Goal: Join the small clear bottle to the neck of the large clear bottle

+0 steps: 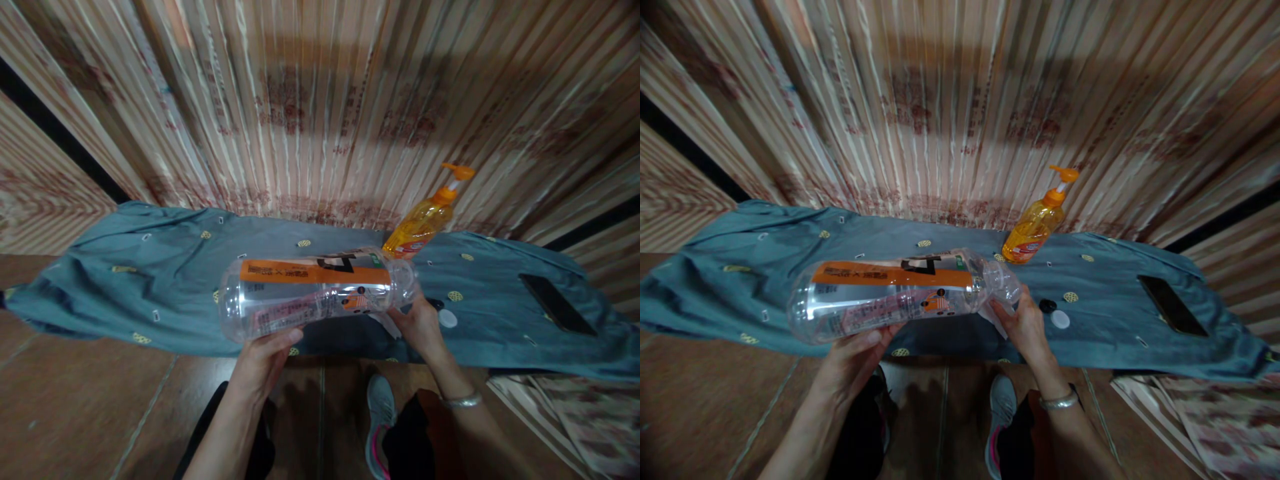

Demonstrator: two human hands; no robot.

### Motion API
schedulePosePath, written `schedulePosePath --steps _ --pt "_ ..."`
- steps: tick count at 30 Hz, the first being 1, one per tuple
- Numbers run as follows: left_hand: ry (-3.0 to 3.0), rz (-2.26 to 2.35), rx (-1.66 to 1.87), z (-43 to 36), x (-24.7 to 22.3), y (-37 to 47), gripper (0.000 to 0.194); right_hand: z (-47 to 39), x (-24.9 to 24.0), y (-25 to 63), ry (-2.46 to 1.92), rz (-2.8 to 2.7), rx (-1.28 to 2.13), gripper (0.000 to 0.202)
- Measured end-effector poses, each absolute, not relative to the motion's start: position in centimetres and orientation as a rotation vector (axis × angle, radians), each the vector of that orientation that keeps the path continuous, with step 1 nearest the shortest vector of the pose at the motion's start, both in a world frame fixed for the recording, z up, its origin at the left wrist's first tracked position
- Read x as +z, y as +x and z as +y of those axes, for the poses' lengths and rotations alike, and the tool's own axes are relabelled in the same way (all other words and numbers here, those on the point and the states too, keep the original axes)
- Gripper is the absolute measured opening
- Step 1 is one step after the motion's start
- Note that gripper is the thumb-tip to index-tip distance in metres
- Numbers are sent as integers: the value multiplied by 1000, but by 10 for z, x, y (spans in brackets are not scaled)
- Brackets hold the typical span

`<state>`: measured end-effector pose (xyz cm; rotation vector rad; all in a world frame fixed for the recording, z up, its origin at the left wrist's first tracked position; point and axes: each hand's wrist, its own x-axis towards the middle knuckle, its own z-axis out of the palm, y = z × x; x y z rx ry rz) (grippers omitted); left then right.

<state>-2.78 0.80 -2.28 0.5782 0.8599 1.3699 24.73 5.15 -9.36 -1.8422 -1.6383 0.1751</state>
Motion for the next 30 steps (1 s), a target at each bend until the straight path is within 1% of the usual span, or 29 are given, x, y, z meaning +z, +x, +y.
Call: schedulePosePath --steps 5,11,18,25,30 --pt "608 838 1381 10 -29 -28 34 51 -93 247 -1815 -1637 189 51" --pt "598 835 1385 9 -24 -27 40 51 -92 247 -1818 -1656 182 56" --pt "598 822 1385 9 -24 -28 34 51 -95 248 -1797 -1659 139 51" --pt "575 829 1386 11 -26 -27 46 51 -95 249 -1798 -1659 167 54" --pt "596 839 1376 10 -28 -28 37 51 -95 249 -1809 -1657 160 52"
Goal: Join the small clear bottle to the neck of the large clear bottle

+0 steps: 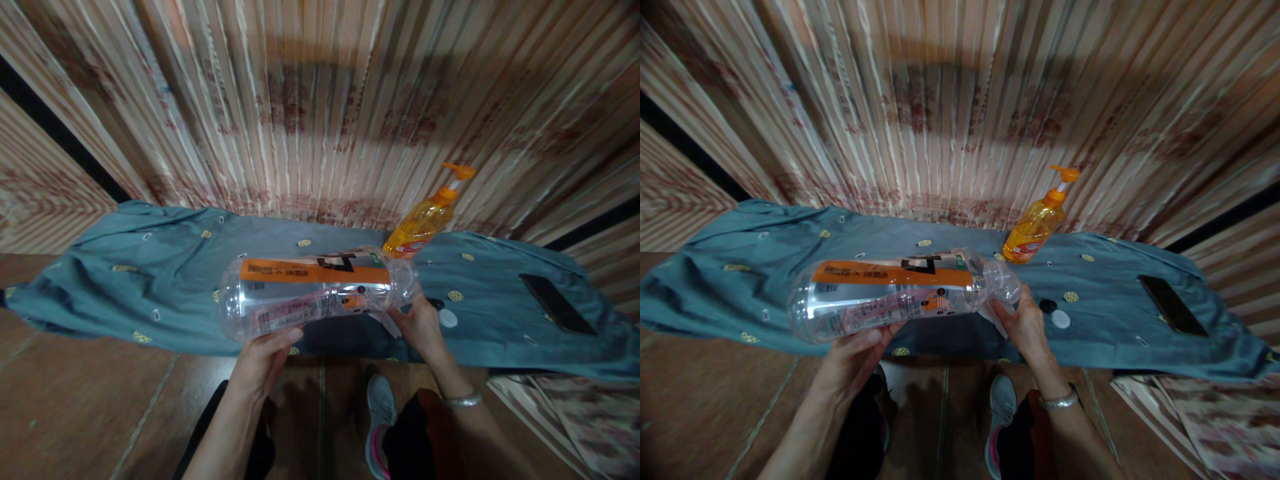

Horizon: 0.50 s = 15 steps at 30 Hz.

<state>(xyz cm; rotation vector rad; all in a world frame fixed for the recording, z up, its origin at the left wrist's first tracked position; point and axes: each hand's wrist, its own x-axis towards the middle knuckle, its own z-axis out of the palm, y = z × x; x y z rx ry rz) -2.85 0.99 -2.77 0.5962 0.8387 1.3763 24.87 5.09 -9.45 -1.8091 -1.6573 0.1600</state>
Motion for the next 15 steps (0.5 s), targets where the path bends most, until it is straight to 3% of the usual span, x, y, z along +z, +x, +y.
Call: schedulePosePath --steps 15 --pt "614 814 1390 11 -29 -28 40 51 -94 248 -1791 -1657 159 54"
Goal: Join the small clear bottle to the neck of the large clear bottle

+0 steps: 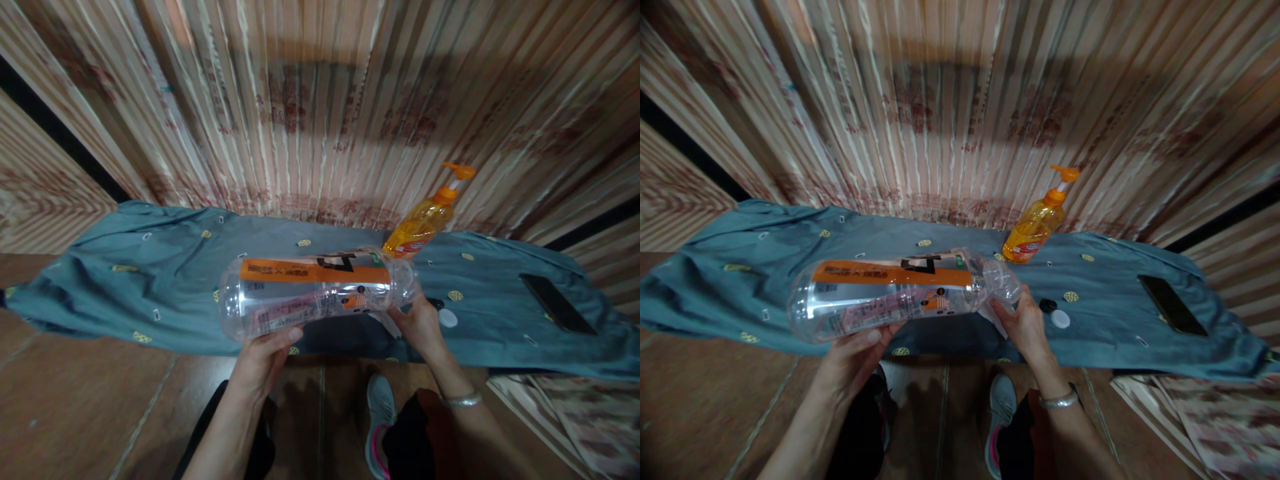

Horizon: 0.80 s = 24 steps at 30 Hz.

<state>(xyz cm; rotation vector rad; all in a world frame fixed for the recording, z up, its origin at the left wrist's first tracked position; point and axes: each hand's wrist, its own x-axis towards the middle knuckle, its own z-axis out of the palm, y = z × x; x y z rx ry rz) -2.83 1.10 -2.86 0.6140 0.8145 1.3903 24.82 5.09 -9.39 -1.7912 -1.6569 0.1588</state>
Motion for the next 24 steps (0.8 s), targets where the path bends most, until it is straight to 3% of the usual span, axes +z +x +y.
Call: schedulePosePath --steps 19,24 --pt "625 806 1383 11 -31 -30 33 51 -96 249 -1805 -1657 154 55" --pt "603 826 1387 10 -32 -30 44 51 -96 250 -1815 -1645 170 54"
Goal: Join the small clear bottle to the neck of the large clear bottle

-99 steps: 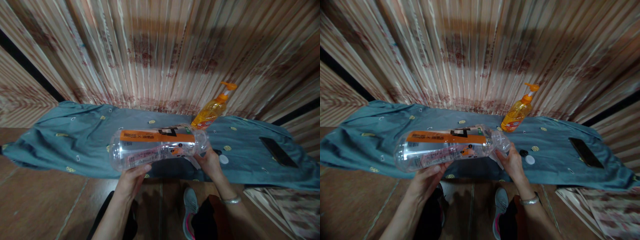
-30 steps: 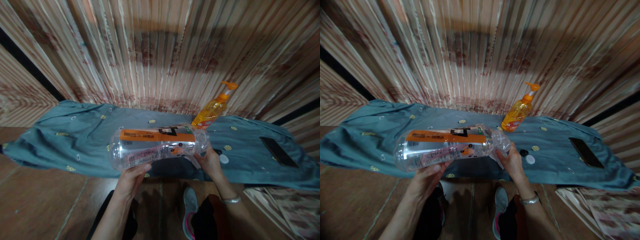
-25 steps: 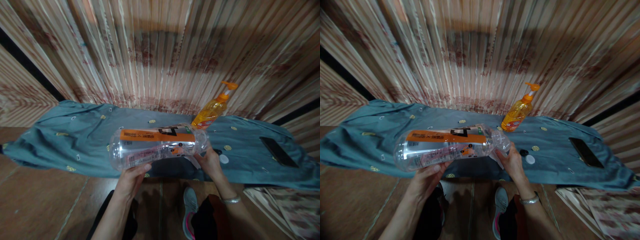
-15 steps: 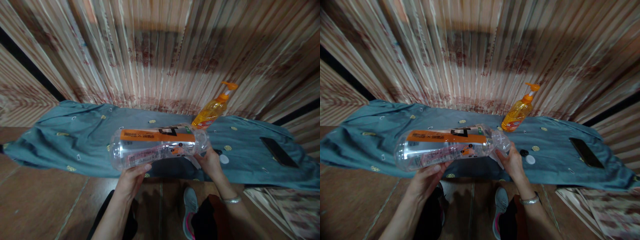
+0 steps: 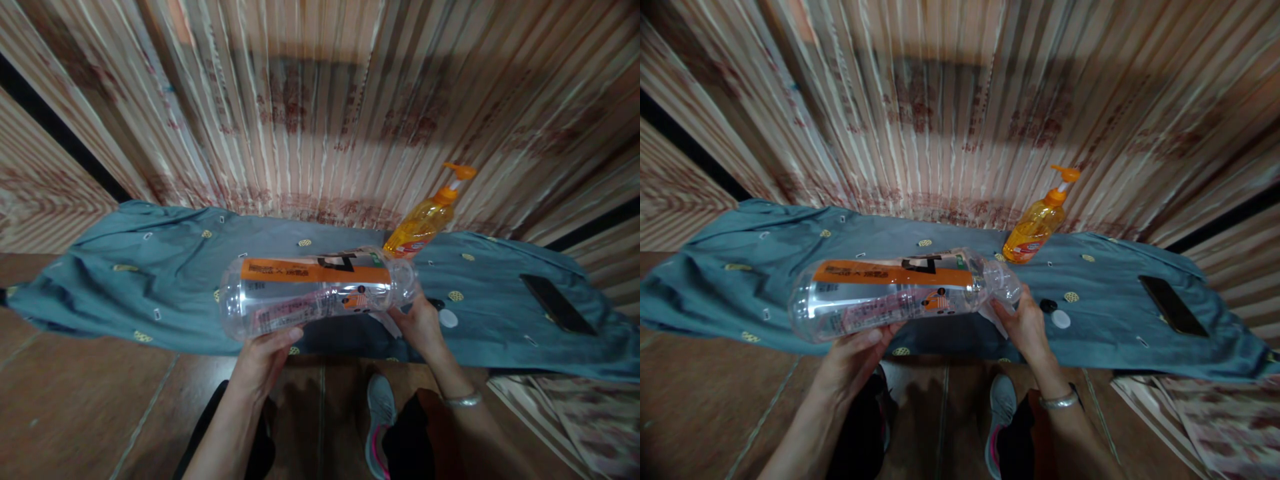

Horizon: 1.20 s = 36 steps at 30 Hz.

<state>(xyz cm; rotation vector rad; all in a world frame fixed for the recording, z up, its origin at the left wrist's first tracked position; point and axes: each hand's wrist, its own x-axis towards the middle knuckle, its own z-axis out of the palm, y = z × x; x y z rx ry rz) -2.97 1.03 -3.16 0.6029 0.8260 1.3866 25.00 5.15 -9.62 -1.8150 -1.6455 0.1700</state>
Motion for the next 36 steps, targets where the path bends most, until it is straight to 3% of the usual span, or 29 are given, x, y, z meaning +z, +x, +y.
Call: schedulePosePath --steps 18,36 --pt "616 814 1378 11 -29 -29 34 51 -94 247 -1794 -1647 176 54" --pt "579 838 1379 10 -27 -28 43 51 -94 248 -1795 -1651 167 53"
